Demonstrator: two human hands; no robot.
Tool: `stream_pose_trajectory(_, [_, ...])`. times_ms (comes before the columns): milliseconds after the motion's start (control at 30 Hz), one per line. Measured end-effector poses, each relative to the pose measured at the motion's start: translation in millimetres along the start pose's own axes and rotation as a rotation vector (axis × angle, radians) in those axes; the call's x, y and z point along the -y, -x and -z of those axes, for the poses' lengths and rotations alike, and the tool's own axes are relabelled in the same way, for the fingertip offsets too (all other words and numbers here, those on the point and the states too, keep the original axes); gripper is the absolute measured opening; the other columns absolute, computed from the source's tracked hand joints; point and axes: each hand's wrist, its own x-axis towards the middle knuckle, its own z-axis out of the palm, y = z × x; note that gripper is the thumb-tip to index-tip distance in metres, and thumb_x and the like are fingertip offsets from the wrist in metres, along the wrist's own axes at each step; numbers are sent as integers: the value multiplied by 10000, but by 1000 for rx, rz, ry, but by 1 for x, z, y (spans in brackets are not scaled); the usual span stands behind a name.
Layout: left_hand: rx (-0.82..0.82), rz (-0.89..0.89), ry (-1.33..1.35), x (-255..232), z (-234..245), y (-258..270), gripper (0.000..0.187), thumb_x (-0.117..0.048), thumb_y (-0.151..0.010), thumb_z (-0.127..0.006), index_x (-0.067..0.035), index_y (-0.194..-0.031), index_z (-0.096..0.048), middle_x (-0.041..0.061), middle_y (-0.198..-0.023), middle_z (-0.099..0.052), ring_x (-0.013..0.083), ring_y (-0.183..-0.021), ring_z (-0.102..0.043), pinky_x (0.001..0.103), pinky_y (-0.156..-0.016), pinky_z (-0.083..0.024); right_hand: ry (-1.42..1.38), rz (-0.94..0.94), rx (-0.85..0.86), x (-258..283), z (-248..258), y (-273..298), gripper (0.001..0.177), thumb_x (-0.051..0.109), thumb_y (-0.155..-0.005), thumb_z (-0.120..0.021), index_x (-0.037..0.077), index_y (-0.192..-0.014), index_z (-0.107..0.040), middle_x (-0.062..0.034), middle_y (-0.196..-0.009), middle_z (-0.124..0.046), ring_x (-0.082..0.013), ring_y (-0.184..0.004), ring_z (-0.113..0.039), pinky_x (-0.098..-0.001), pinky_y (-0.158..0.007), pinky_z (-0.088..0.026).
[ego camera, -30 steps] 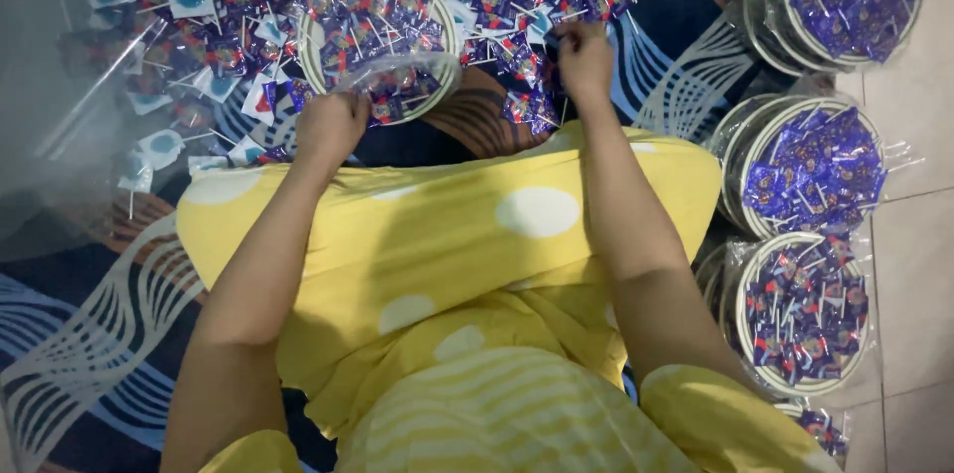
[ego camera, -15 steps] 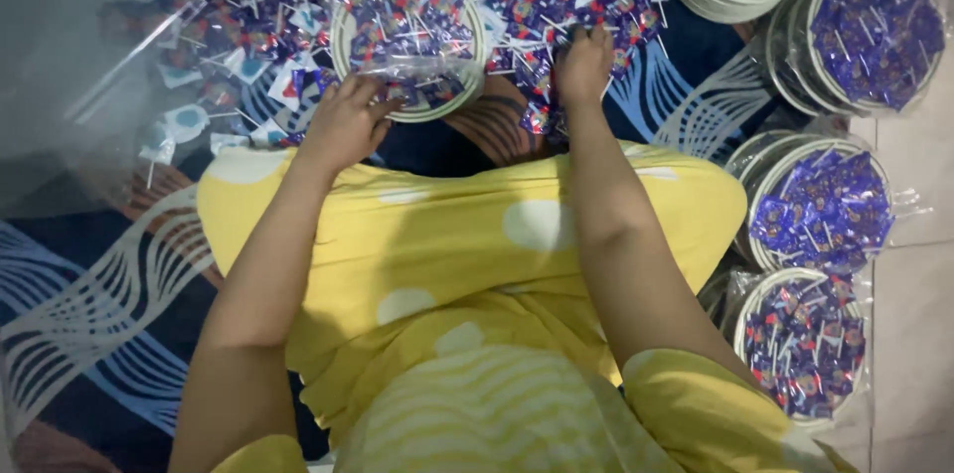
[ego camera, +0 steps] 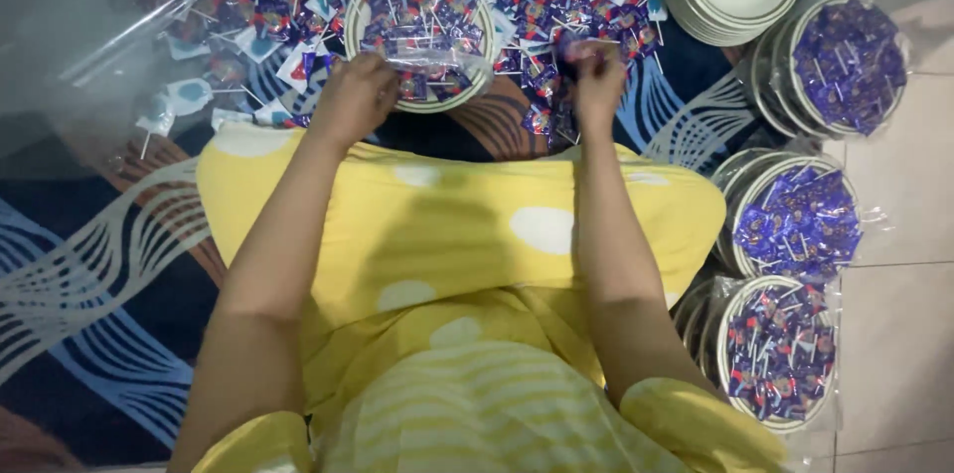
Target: The person packs multiple small blue packets into clear plastic bags by hand while sitting on the floor.
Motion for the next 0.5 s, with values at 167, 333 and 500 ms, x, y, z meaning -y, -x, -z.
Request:
stream_pose_trajectory(167, [-220, 314, 263, 4, 34, 4, 66, -198, -983, -679, -177, -1016, -732, 70, -898, -654, 364, -838, -683, 470, -725, -544, -192, 86, 532, 76, -23, 72, 308, 96, -847, -701, 239, -1119, -730, -89, -1007, -739, -331, -1041, -710, -433, -939, -545])
stream_pose_trajectory(333, [-392, 480, 239, 28, 34, 16, 83, -153, -966, -664, -112, -942, -732, 107, -849, -630, 374, -848, -684, 457, -746, -552, 111, 472, 564, 82, -66, 92, 361, 179, -878, -764, 188, -1228, -677, -65, -1158, -681, -306, -1173, -633, -427, -1031, -484])
stream_pose_trajectory(500, [-39, 839, 97, 107, 10, 62, 297, -329, -983, -577, -92, -906, -739, 188, -813, -701, 448, -870, -714, 559, -685, -546, 487, 583, 504, 102, -61, 103, 646, 272, -919, -750, 137, -1504, -513, -192, -1542, -434, -452, -1394, -437, -625, -1119, -339])
